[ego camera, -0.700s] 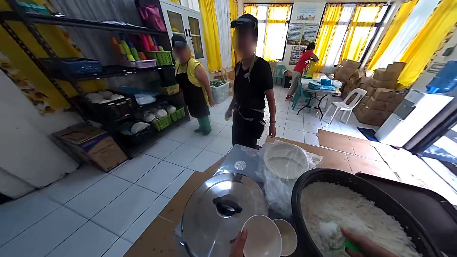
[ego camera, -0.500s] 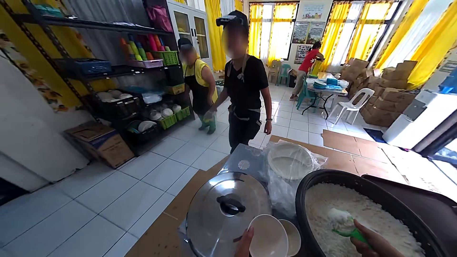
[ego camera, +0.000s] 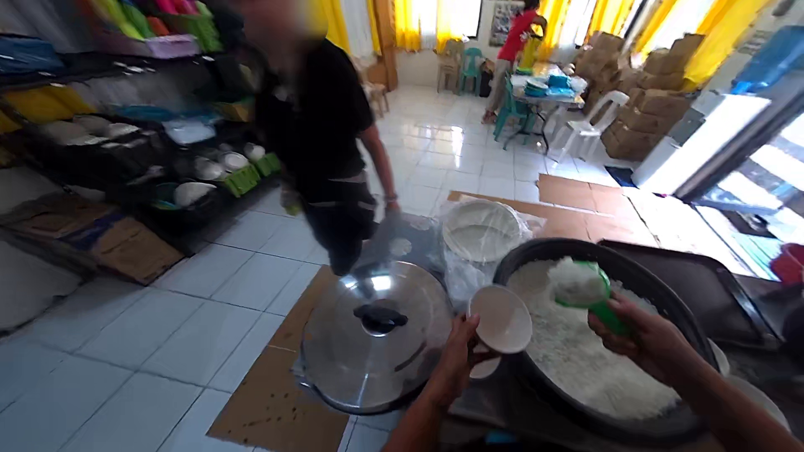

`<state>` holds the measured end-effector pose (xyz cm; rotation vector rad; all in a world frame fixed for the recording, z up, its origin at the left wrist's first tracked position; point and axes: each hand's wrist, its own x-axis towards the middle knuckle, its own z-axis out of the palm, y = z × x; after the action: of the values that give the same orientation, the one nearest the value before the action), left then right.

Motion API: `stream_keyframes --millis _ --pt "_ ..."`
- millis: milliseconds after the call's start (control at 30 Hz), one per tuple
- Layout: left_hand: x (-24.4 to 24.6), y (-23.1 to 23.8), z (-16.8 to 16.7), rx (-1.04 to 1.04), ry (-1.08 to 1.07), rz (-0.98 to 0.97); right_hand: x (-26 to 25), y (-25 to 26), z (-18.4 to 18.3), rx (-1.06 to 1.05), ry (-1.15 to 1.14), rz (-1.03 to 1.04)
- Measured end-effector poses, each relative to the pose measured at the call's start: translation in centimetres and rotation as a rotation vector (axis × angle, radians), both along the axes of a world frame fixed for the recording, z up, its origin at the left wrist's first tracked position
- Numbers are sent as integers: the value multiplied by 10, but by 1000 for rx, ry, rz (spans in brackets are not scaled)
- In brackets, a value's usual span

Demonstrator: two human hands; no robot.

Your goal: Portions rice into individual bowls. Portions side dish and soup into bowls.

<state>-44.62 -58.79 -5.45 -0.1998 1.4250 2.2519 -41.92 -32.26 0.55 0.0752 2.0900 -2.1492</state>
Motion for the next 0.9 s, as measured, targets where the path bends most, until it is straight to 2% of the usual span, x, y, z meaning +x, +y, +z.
stream_keyframes --millis 100,167,233,300,500,567,633,733,800,900 --pt "-3 24 5 99 -48 -29 15 -10 8 532 403 -61" --pt "-3 35 5 140 -68 -38 22 -17 -3 870 538 -90" --pt "-1 43 2 158 -69 -68 23 -23 -20 1078 590 -27" --pt "0 46 -2 163 -75 -99 23 -25 -34 1182 598 20" --pt "-6 50 -7 150 -108 -145 31 -22 -39 1211 720 -166" --pt "-6 53 -14 148 -153 -154 32 -22 -42 1200 681 -158" --pt "-8 52 -18 159 -145 -165 34 -18 -38 1089 564 -175" --pt "-9 39 -22 181 -105 -173 33 0 -19 765 380 -302" --pt "-6 19 -19 181 -73 -114 26 14 -16 578 289 -375" --pt "-1 -13 -21 189 -27 28 4 32 -38 545 49 -342"
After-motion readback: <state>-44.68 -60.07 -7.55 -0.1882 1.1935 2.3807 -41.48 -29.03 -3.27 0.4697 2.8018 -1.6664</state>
